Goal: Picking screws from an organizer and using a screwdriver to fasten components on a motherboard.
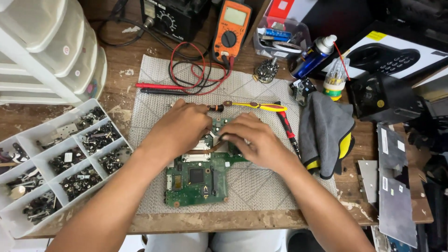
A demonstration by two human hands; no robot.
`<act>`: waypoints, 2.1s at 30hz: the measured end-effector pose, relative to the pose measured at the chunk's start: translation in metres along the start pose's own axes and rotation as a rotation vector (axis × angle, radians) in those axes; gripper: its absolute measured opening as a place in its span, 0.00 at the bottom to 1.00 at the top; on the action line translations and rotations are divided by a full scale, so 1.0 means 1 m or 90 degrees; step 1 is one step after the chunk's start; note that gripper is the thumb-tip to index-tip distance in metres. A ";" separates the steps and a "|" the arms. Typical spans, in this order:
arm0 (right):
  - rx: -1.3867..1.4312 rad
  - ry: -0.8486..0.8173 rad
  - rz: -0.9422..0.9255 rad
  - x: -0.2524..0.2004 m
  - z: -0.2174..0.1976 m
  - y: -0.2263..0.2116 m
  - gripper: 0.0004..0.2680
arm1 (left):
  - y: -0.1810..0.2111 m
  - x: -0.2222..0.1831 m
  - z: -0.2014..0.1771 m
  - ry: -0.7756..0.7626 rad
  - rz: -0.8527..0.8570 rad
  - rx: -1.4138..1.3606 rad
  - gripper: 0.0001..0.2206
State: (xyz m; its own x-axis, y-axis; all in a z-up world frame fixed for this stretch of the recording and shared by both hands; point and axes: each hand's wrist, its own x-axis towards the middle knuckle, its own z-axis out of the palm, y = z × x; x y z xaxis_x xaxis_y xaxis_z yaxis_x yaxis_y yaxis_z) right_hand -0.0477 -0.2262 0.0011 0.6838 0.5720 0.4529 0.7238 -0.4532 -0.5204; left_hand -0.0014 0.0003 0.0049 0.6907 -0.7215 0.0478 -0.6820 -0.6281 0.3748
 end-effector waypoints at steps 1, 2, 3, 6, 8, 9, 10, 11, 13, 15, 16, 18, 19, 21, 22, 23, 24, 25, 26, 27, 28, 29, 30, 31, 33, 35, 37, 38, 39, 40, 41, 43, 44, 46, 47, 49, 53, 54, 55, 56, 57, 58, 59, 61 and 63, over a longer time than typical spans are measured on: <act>0.002 0.001 0.002 0.004 0.000 -0.005 0.08 | 0.001 0.001 0.000 -0.003 0.000 0.000 0.04; -0.006 -0.017 -0.019 0.007 -0.001 -0.009 0.09 | 0.002 0.001 -0.001 -0.007 -0.008 -0.004 0.05; -0.018 -0.031 -0.042 0.014 -0.002 -0.013 0.09 | 0.002 0.003 -0.004 -0.009 -0.013 -0.003 0.05; -0.152 -0.036 -0.087 0.015 -0.021 -0.010 0.10 | -0.004 0.005 -0.001 -0.010 0.006 -0.017 0.05; -0.096 -0.023 -0.062 0.008 -0.010 -0.012 0.10 | -0.001 0.000 -0.005 -0.010 0.006 -0.012 0.05; -0.042 -0.006 -0.037 0.005 -0.005 -0.012 0.11 | 0.000 -0.001 -0.007 -0.009 0.008 -0.004 0.05; -0.042 -0.005 -0.036 0.004 -0.002 -0.009 0.11 | 0.000 0.001 -0.006 -0.010 0.010 -0.003 0.05; -0.059 -0.008 -0.060 0.003 0.002 -0.006 0.11 | 0.000 0.002 -0.005 -0.004 0.013 -0.001 0.05; -0.077 -0.010 -0.084 0.006 -0.002 -0.006 0.11 | -0.001 0.003 -0.004 0.002 0.017 0.002 0.04; -0.162 -0.026 -0.083 0.015 -0.018 -0.011 0.09 | -0.002 0.000 -0.005 0.007 0.023 0.005 0.04; -0.162 -0.026 -0.085 0.014 -0.013 -0.010 0.09 | -0.001 -0.001 -0.008 0.009 0.022 0.006 0.04; -0.035 0.021 -0.050 0.007 -0.003 -0.008 0.11 | 0.002 -0.002 -0.011 0.000 0.012 -0.015 0.05; -0.035 0.023 -0.048 0.006 -0.001 -0.006 0.11 | 0.002 -0.001 -0.010 -0.002 0.014 -0.016 0.05; -0.055 0.011 -0.056 0.005 0.006 -0.002 0.10 | 0.002 0.000 -0.010 -0.013 0.008 -0.012 0.05; -0.054 0.013 -0.055 0.007 0.000 -0.005 0.10 | 0.002 -0.002 -0.010 -0.015 0.008 -0.011 0.05; -0.130 0.016 -0.069 0.011 -0.008 -0.007 0.08 | 0.003 -0.002 -0.011 -0.010 0.008 -0.014 0.05; -0.207 0.019 -0.083 0.015 -0.015 -0.009 0.06 | 0.003 -0.002 -0.011 -0.005 0.009 -0.016 0.05; -0.210 0.020 -0.082 0.010 -0.010 -0.004 0.06 | 0.004 -0.002 -0.014 -0.004 0.011 -0.016 0.05; -0.134 0.017 -0.057 0.005 -0.005 0.001 0.08 | 0.006 -0.001 -0.016 -0.014 0.008 -0.019 0.05; -0.057 0.013 -0.030 -0.001 0.001 0.005 0.10 | 0.007 -0.002 -0.018 -0.026 0.003 -0.023 0.05; -0.057 0.014 -0.027 0.002 -0.004 0.001 0.10 | 0.006 0.000 -0.015 -0.028 0.005 -0.024 0.05; -0.123 0.006 -0.039 0.006 -0.008 -0.002 0.08 | 0.005 0.001 -0.012 -0.018 0.012 -0.027 0.05; -0.190 -0.003 -0.052 0.010 -0.012 -0.006 0.07 | 0.004 0.002 -0.010 -0.008 0.019 -0.031 0.05; -0.191 -0.001 -0.051 0.010 -0.014 -0.007 0.07 | 0.006 0.002 -0.012 -0.008 0.021 -0.029 0.05; -0.159 0.024 -0.046 0.012 -0.018 -0.011 0.06 | 0.009 0.000 -0.018 -0.014 0.022 -0.042 0.05; -0.137 0.005 -0.033 0.009 -0.018 -0.011 0.07 | 0.008 0.003 -0.012 -0.015 0.028 -0.046 0.05; -0.110 -0.014 -0.017 0.004 -0.017 -0.012 0.07 | 0.009 0.003 -0.010 -0.021 0.033 -0.051 0.05; -0.052 -0.043 0.017 0.001 -0.018 -0.012 0.08 | 0.010 0.003 -0.012 -0.028 0.017 -0.054 0.05; 0.003 -0.073 0.047 0.000 -0.019 -0.011 0.09 | 0.011 0.003 -0.015 -0.031 0.001 -0.054 0.05; 0.003 -0.072 0.045 0.000 -0.018 -0.009 0.09 | 0.012 0.004 -0.018 -0.030 0.000 -0.052 0.05; 0.011 -0.064 0.048 -0.001 -0.019 -0.009 0.09 | 0.014 0.003 -0.019 -0.044 -0.010 -0.054 0.06; 0.020 -0.058 0.053 -0.004 -0.019 -0.007 0.10 | 0.016 0.003 -0.019 -0.059 -0.021 -0.059 0.07; -0.001 -0.048 0.040 -0.004 -0.020 -0.007 0.10 | 0.015 0.002 -0.019 -0.052 -0.013 -0.055 0.07; -0.021 -0.036 0.026 -0.003 -0.020 -0.012 0.11 | 0.015 0.001 -0.020 -0.045 -0.006 -0.050 0.06; 0.010 -0.065 0.022 -0.001 -0.021 -0.018 0.10 | 0.015 0.002 -0.020 -0.045 -0.002 -0.050 0.06; 0.043 -0.096 0.018 0.001 -0.020 -0.020 0.08 | 0.013 0.003 -0.016 -0.045 -0.001 -0.052 0.06; -0.014 -0.045 -0.029 0.002 -0.012 -0.022 0.10 | 0.013 0.002 -0.015 -0.024 0.012 -0.051 0.06; -0.035 -0.042 -0.047 0.004 -0.010 -0.025 0.09 | 0.015 0.001 -0.019 -0.030 0.012 -0.054 0.07; -0.033 -0.043 -0.050 0.006 -0.013 -0.027 0.09 | 0.013 0.002 -0.016 -0.029 0.009 -0.054 0.07; -0.078 -0.053 -0.076 0.007 -0.017 -0.028 0.08 | 0.011 0.004 -0.013 -0.016 0.023 -0.055 0.07; -0.123 -0.062 -0.103 0.009 -0.021 -0.029 0.07 | 0.008 0.006 -0.011 -0.004 0.037 -0.056 0.07; -0.121 -0.063 -0.106 0.009 -0.022 -0.032 0.07 | 0.008 0.005 -0.012 -0.003 0.033 -0.055 0.07; -0.128 -0.066 -0.104 0.009 -0.025 -0.034 0.07 | 0.009 0.005 -0.013 -0.010 0.031 -0.055 0.07; -0.135 -0.077 -0.102 0.009 -0.023 -0.037 0.06 | 0.011 0.004 -0.014 -0.013 0.027 -0.060 0.07; -0.100 -0.061 -0.105 0.011 -0.016 -0.040 0.06 | 0.013 0.004 -0.016 -0.023 -0.005 -0.081 0.08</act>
State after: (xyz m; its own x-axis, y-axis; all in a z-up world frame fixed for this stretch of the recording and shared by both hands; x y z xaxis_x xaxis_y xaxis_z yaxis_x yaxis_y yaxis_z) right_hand -0.0676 -0.2124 0.0381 0.5482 0.7063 0.4480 0.8359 -0.4444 -0.3223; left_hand -0.0037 -0.0066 0.0250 0.6854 -0.7281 0.0120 -0.6389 -0.5934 0.4895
